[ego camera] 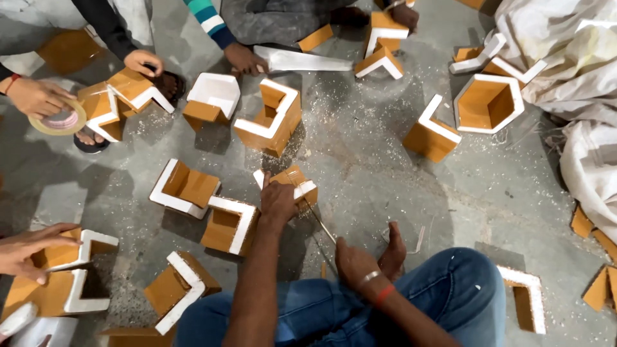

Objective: Cutting foam and cardboard corner protectors using a hand saw and knife on the workshop floor.

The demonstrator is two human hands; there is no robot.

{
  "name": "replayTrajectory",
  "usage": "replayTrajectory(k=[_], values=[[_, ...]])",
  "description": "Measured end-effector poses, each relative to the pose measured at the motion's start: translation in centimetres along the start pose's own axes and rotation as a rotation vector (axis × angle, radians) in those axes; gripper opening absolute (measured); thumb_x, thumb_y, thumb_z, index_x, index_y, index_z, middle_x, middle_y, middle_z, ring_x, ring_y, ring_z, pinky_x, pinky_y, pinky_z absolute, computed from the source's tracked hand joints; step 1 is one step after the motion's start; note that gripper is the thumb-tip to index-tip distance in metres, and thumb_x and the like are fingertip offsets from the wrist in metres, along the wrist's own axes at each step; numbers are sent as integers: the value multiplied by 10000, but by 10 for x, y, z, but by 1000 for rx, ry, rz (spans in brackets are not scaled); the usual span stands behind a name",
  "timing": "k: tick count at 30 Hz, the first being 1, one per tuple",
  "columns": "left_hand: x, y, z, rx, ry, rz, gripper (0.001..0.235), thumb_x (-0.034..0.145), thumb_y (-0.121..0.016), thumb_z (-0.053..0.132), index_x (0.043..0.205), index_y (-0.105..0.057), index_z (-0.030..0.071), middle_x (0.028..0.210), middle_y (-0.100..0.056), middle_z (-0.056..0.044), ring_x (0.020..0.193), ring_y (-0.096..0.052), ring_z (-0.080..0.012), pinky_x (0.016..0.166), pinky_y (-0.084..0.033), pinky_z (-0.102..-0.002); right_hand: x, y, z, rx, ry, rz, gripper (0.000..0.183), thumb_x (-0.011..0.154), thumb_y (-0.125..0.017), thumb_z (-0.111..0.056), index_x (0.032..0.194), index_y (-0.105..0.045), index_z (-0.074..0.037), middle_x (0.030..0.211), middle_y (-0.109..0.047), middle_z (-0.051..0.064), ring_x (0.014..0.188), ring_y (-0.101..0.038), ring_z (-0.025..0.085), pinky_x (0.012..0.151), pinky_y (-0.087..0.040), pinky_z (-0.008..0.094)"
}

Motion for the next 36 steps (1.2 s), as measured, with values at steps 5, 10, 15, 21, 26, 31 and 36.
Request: replayTrajectory(k=[5,10,15,21,26,31,36], values=[[5,15,3,0,-3,2,222,713,-851,302,851,-782,143,852,-758,-115,977,-698,-289,1246,-220,-458,80,2,-11,33,-49,0,301,1005,-427,-207,1204,-470,15,851,-699,282,765,-688,482,687,-542,599],[10,7,1,34,56,-63,290,713,-875,370,874,-781,147,891,-757,-122,1005,-700,-289,1251,-218,-440,60,-18,7,33,-69,46,314,1002,-433,-205,1233,-477,3,870,-700,273,761,-689,479,671,-538,610],[10,1,-3,35,42,-39,339,631,-913,335,887,-782,156,939,-772,-90,1032,-703,-256,1270,-197,-429,-1,3,-3,-27,-18,-6,393,1005,-410,-245,1290,-461,21,827,-708,230,758,-707,459,648,-551,594],[8,16,4,-26,22,-53,387,692,-894,434,953,-780,172,943,-765,-119,1039,-691,-299,1250,-188,-452,96,-28,4,-26,-11,27,334,1002,-428,-179,1246,-471,46,885,-695,291,781,-703,485,679,-554,585],[12,2,-4,41,51,-115,368,662,-892,379,936,-784,158,961,-770,-116,1039,-713,-265,1268,-194,-424,44,-38,10,30,-24,23,327,998,-409,-189,1250,-458,13,892,-704,281,773,-688,494,676,-535,611],[14,1,-4,-1,49,-115,414,629,-922,410,910,-781,141,965,-759,-140,1039,-704,-282,1250,-197,-417,17,-32,11,-18,-37,-95,352,1021,-415,-208,1293,-445,14,922,-722,259,842,-704,464,730,-547,598],[24,-6,-7,30,-11,-54,331,686,-892,384,915,-797,165,953,-772,-154,1028,-709,-307,1239,-244,-455,90,-46,7,-11,-119,-110,392,977,-458,-154,1322,-443,32,978,-703,290,882,-696,477,768,-557,580]])
Point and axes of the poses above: each hand's wrist, its own x-axis towards the middle knuckle, its own y-axis out of the back of the hand, z = x × y, the point moved 10 cm from there along x, towards the middle knuckle
